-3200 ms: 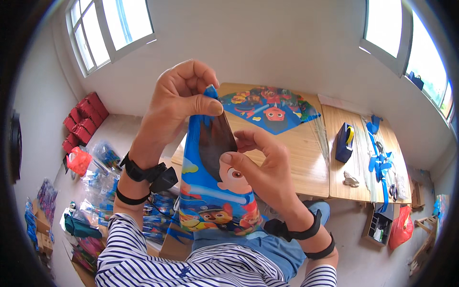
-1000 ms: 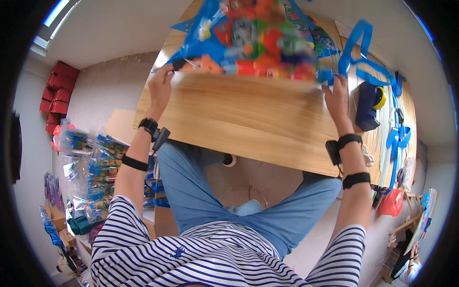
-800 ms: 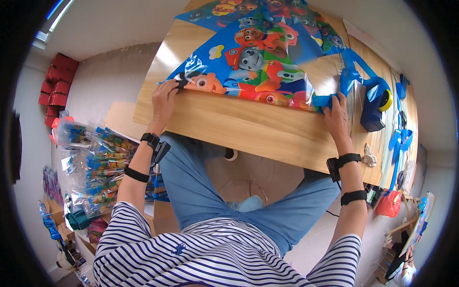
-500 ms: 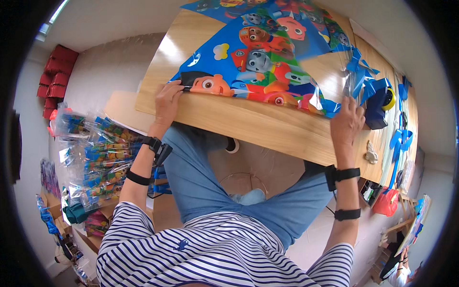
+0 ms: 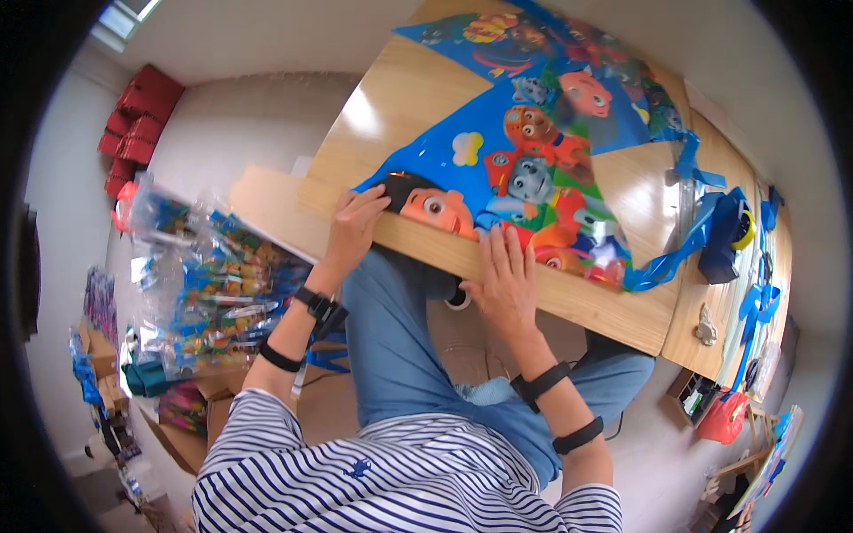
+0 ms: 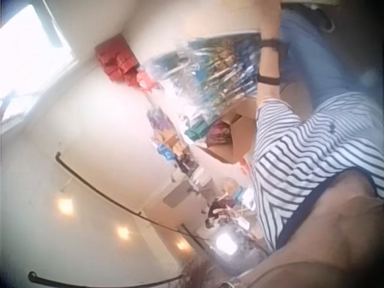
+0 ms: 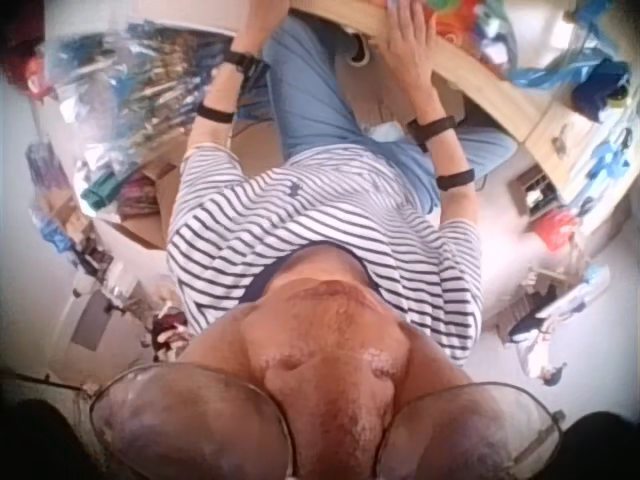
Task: Assembling and folding plastic kites featuring Paw Patrol characters, using tape and blue ribbon.
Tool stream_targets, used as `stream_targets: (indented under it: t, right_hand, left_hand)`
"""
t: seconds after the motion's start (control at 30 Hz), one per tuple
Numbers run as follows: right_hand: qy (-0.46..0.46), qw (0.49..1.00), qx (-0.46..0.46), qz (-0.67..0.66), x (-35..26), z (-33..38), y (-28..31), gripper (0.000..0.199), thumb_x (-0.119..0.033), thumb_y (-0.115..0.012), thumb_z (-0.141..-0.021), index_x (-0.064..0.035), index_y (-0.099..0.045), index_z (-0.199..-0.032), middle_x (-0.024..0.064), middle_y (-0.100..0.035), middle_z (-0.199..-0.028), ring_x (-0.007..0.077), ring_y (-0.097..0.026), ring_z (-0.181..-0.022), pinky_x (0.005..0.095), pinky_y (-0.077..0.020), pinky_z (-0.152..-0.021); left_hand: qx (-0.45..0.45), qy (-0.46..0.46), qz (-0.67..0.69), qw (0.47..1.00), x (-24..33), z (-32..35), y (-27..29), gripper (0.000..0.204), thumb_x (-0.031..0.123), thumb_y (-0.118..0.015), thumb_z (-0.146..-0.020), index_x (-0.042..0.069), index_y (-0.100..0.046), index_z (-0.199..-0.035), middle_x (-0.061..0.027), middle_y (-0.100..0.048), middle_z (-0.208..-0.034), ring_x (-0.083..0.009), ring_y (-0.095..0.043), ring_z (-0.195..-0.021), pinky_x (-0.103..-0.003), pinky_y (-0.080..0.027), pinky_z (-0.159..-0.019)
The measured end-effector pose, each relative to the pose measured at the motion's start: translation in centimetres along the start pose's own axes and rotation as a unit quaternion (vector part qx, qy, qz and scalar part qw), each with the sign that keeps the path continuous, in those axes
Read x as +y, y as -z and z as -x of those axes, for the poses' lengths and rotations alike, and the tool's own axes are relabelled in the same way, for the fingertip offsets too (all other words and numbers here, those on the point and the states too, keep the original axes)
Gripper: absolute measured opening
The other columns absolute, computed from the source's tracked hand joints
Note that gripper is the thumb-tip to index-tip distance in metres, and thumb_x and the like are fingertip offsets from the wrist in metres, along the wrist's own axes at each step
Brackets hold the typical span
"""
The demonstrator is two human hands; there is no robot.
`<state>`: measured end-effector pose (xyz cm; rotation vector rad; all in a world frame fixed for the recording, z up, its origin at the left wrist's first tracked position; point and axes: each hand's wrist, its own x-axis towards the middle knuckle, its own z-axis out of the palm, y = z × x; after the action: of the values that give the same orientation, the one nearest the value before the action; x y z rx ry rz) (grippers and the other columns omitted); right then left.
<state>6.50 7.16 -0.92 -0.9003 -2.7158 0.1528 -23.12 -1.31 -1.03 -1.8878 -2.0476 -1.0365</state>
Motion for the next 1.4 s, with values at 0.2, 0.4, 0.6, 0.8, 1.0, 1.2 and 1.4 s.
stream_targets:
  t: [0.2, 0.4, 0.6, 0.8, 1.0, 1.2, 1.4]
  right_hand:
    - [0.01, 0.999, 0.044, 0.018, -0.3, 0.7, -1.0, 0.087, -0.056, -0.062, -0.087, -0.0029, -0.043, -0.152, 0.0161, -0.04, -0.159, 0.0354, -0.031, -0.151, 0.0569, -0.0234, -0.12]
    - [-0.006, 0.999, 0.038, -0.025, -0.3, 1.1, -1.1, 0.089, -0.05, -0.072, -0.081, -0.002, -0.045, -0.151, 0.0151, -0.039, -0.16, 0.0353, -0.03, -0.152, 0.0569, -0.0246, -0.12]
    - [-0.004, 0.998, 0.042, -0.038, -0.8, 0.9, -1.2, 0.089, -0.051, -0.073, -0.081, -0.002, -0.045, -0.151, 0.0144, -0.037, -0.162, 0.0351, -0.029, -0.152, 0.0566, -0.0242, -0.12]
    - [-0.01, 0.998, 0.036, -0.051, -0.5, 1.0, -1.4, 0.09, -0.052, -0.07, -0.083, -0.0021, -0.043, -0.153, 0.0151, -0.035, -0.162, 0.0354, -0.027, -0.153, 0.0566, -0.0233, -0.121]
    - [-0.018, 0.998, 0.029, -0.047, -0.2, 1.1, -1.1, 0.092, -0.05, -0.074, -0.079, -0.002, -0.044, -0.151, 0.0142, -0.036, -0.162, 0.0351, -0.028, -0.153, 0.0562, -0.0193, -0.122]
    - [-0.008, 0.999, 0.015, -0.031, -0.4, 1.0, -1.2, 0.089, -0.049, -0.07, -0.083, -0.002, -0.041, -0.153, 0.0156, -0.034, -0.163, 0.0362, -0.026, -0.153, 0.0564, -0.0216, -0.122]
    - [-0.01, 1.0, 0.015, -0.023, -0.6, 0.9, -1.0, 0.088, -0.047, -0.071, -0.082, -0.0025, -0.042, -0.153, 0.0155, -0.036, -0.161, 0.0359, -0.028, -0.153, 0.0561, -0.0213, -0.122]
  left_hand:
    - [-0.007, 0.069, 0.023, 0.997, 0.9, -5.3, 0.7, 0.02, 0.004, -0.075, -0.078, 0.002, -0.074, -0.097, -0.0148, -0.074, -0.104, -0.0362, -0.064, -0.099, -0.044, -0.05, -0.089]
    - [-0.148, 0.136, 0.073, 0.977, 0.3, -18.8, -8.3, 0.04, 0.022, -0.083, -0.076, -0.001, -0.071, -0.106, -0.0215, -0.072, -0.104, -0.04, -0.068, -0.1, -0.047, -0.053, -0.086]
    - [-0.146, 0.214, 0.056, 0.964, 0.1, -24.9, -16.7, 0.044, 0.028, -0.088, -0.07, -0.003, -0.069, -0.093, -0.0196, -0.072, -0.086, -0.032, -0.071, -0.082, -0.042, -0.054, -0.072]
    - [-0.239, 0.242, 0.029, 0.94, -0.1, -27.1, -17.4, 0.04, 0.03, -0.087, -0.066, 0.002, -0.075, -0.092, -0.0203, -0.074, -0.088, -0.0398, -0.071, -0.09, -0.046, -0.056, -0.078]
    - [-0.183, 0.209, 0.014, 0.961, 1.8, -26.6, -17.6, 0.039, 0.025, -0.088, -0.064, -0.001, -0.074, -0.09, -0.0203, -0.074, -0.088, -0.0384, -0.071, -0.09, -0.046, -0.056, -0.078]
    - [-0.215, 0.232, 0.061, 0.947, 0.4, -26.9, -17.8, 0.044, 0.022, -0.088, -0.064, -0.002, -0.072, -0.097, -0.0192, -0.074, -0.096, -0.0355, -0.072, -0.085, -0.043, -0.057, -0.074]
    - [-0.212, 0.314, 0.282, 0.881, -1.5, -27.5, -16.9, 0.03, 0.002, -0.086, -0.069, -0.006, -0.069, -0.092, -0.0137, -0.072, -0.085, -0.0218, -0.07, -0.073, -0.034, -0.056, -0.065]
